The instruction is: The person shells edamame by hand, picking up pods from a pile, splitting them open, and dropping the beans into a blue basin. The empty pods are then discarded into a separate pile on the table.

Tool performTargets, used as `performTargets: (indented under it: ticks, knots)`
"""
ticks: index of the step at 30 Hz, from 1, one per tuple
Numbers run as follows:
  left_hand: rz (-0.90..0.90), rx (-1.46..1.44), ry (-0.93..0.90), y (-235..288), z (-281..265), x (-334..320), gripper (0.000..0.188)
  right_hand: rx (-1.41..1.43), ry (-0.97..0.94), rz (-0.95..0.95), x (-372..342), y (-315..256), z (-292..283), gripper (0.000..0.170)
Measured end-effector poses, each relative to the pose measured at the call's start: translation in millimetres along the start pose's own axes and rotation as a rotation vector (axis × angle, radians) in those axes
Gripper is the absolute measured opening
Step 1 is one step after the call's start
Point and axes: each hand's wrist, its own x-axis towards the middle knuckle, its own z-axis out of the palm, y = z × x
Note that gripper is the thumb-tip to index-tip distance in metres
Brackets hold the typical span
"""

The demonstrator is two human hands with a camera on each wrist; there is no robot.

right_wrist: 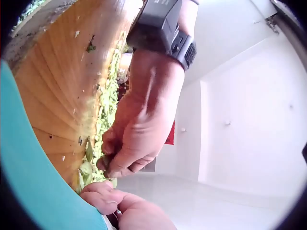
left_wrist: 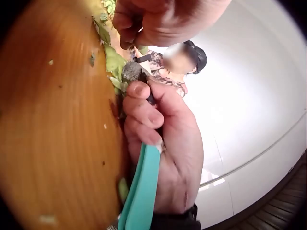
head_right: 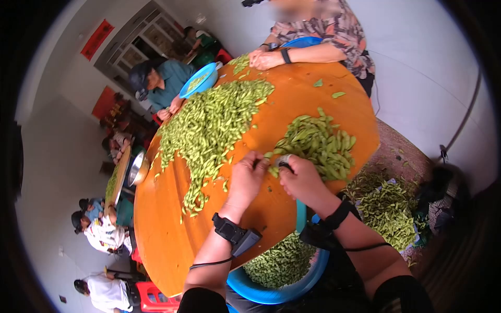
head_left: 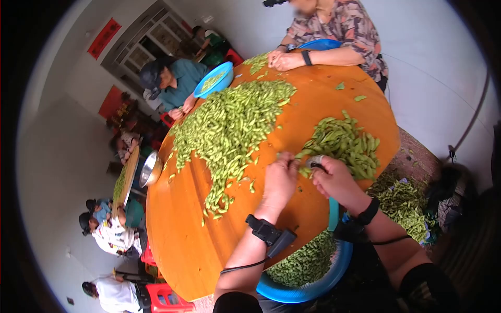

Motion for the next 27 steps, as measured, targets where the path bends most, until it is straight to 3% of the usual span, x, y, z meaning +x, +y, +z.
performTargets:
  ticks: [1, 3, 5, 6, 9, 11, 14, 16, 21, 24, 25, 27]
  knots:
    - [0.089, -0.019, -0.002, 1.9, -0.9, -8.4, 0.011, 0.008, 0.001, 0.0, 0.5, -0.1, 0.7, 0.013]
    - [0.002, -0.045, -0.067, 4.5, -12.8, -21.7, 0.014, 0.021, 0.013, 0.003, 1.0, 0.8, 1.8, 0.011]
    - [0.081, -0.077, -0.057, 1.0, -28.6, -25.6, 0.014, 0.04, 0.035, 0.002, 1.3, 1.5, 1.7, 0.011]
    - [0.154, -0.005, 0.007, -18.8, -39.7, -20.4, 0.014, 0.017, 0.034, -0.002, 0.5, 0.0, 2.2, 0.012]
    - [-0.053, 0.371, 0.275, -65.2, -71.4, 6.7, 0.019, -0.007, 0.021, 0.015, -0.2, -5.5, 3.9, 0.016]
    - [-0.08, 0.678, 0.302, -111.5, -78.9, 19.4, 0.024, -0.018, 0.024, 0.025, -0.8, -6.6, 4.9, 0.02]
    - [-0.109, 0.458, 0.237, -121.8, -83.3, 21.4, 0.022, -0.059, 0.04, 0.04, -0.5, -6.4, 5.1, 0.021]
    - [0.047, 0.389, 0.129, -115.7, -81.0, 11.2, 0.021, -0.071, 0.035, 0.031, -0.9, -7.0, 5.0, 0.02]
    - [0.021, 0.482, 0.11, -82.7, -92.5, -33.6, 0.015, -0.072, 0.033, 0.018, 1.2, -3.0, 4.1, 0.019]
    - [-0.211, 0.331, 0.101, -55.3, -106.8, -61.6, 0.016, -0.071, 0.027, 0.003, 2.9, 1.3, 1.7, 0.015]
    - [-0.213, 0.33, 0.099, -61.2, -107.3, -68.8, 0.016, -0.08, 0.026, -0.012, 3.0, 1.3, 2.5, 0.012]
    - [-0.242, 0.038, 0.142, -73.2, -109.1, -80.8, 0.014, -0.082, 0.03, -0.017, 2.7, -0.9, 4.3, 0.009]
